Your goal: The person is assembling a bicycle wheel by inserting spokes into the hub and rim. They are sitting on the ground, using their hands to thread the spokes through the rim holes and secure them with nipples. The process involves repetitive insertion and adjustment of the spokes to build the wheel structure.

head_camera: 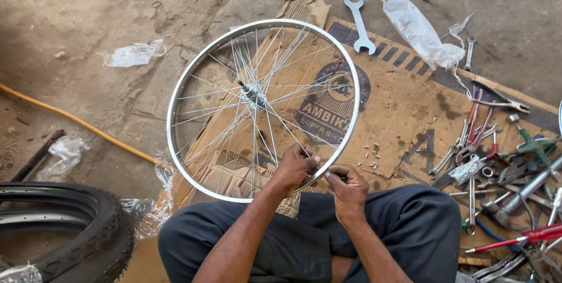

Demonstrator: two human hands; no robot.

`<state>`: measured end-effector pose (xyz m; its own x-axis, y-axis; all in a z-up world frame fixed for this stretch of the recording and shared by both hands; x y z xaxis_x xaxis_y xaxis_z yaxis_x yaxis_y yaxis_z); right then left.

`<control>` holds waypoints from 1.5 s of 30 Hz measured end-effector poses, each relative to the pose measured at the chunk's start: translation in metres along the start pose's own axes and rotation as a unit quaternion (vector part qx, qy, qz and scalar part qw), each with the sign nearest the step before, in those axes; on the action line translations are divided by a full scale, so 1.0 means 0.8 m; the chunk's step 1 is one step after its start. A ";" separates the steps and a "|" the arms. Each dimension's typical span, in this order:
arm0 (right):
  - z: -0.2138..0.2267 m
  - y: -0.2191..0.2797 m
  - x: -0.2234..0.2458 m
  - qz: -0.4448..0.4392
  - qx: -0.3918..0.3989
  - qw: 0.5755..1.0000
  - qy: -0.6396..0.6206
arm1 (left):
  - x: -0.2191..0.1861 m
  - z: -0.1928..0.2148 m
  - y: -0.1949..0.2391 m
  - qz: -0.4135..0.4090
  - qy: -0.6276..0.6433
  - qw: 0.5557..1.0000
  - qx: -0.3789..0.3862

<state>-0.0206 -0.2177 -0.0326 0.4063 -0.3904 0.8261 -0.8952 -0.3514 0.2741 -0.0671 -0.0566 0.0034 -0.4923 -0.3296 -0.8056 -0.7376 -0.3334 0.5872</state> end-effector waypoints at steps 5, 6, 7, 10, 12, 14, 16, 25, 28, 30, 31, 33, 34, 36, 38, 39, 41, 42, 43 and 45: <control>-0.012 -0.001 0.010 0.093 0.039 0.991 0.087 | 0.009 0.001 -0.010 -0.019 0.024 1.000 0.005; -0.014 0.000 0.012 0.115 0.047 0.986 0.112 | 0.008 0.000 -0.014 -0.019 0.029 0.999 0.005; -0.016 0.002 0.014 0.138 0.056 0.979 0.137 | 0.008 -0.002 -0.016 -0.026 0.027 0.999 0.002; -0.020 0.009 0.013 0.164 0.057 0.970 0.172 | 0.010 -0.006 -0.015 -0.037 0.019 0.999 -0.003; -0.021 0.008 0.016 0.176 0.063 0.966 0.181 | 0.007 -0.005 -0.013 -0.037 0.011 0.999 -0.002; -0.019 0.006 0.020 0.192 0.081 0.959 0.190 | 0.004 -0.005 -0.012 -0.032 0.004 0.999 -0.002; -0.016 -0.001 0.017 0.159 0.064 0.970 0.175 | 0.002 -0.006 -0.011 -0.031 -0.009 0.999 -0.006; 0.005 -0.015 0.005 0.066 0.091 0.991 0.079 | 0.000 -0.009 -0.009 -0.037 -0.020 0.999 -0.015; 0.009 -0.018 0.001 0.091 0.101 0.987 0.090 | -0.001 -0.009 -0.009 -0.037 -0.032 0.999 -0.022; 0.013 -0.021 -0.003 0.116 0.086 0.982 0.123 | -0.004 -0.008 -0.006 -0.035 -0.034 0.999 -0.022; 0.015 -0.023 -0.005 0.120 0.065 0.980 0.142 | -0.006 -0.008 -0.004 -0.027 -0.036 0.999 -0.024; 0.018 -0.032 -0.003 0.102 0.058 0.977 0.176 | -0.015 -0.008 0.002 -0.015 -0.041 0.999 -0.029; 0.020 -0.040 0.001 0.079 0.071 0.976 0.191 | -0.021 -0.008 0.008 -0.054 -0.173 0.979 -0.093; 0.019 -0.052 0.006 0.033 0.097 0.979 0.176 | -0.031 -0.010 0.024 -0.129 -0.422 0.872 -0.213; 0.016 -0.058 0.009 -0.015 0.127 0.985 0.115 | -0.040 -0.009 0.020 -0.170 -0.457 0.862 -0.138; 0.016 -0.057 0.010 -0.025 0.128 0.986 0.105 | -0.042 -0.007 0.017 -0.189 -0.473 0.854 -0.100; 0.015 -0.060 0.013 -0.045 0.131 0.987 0.084 | -0.042 0.001 0.010 -0.128 -0.347 0.928 0.037; 0.016 -0.060 0.014 -0.054 0.140 0.984 0.100 | -0.040 0.003 0.010 -0.094 -0.279 0.950 0.107; 0.018 -0.062 0.015 -0.064 0.149 0.980 0.116 | -0.039 0.002 0.009 -0.103 -0.352 0.927 0.077; 0.023 -0.065 0.018 -0.087 0.167 0.974 0.125 | -0.037 -0.005 0.007 -0.119 -0.494 0.861 0.017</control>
<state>0.0351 -0.2210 -0.0437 0.4516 -0.0961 0.8870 -0.6910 -0.6666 0.2796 -0.0549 -0.0518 0.0310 -0.4666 0.6618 -0.5867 -0.8764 -0.2568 0.4074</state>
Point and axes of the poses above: each hand's wrist, its own y-axis away from the middle knuckle, its own z-axis out of the back of the hand, x = y × z, the point moved 2 cm from there along -y, towards the middle knuckle, and after that the axes turned 15 degrees about -y, right-handed, at the moved point
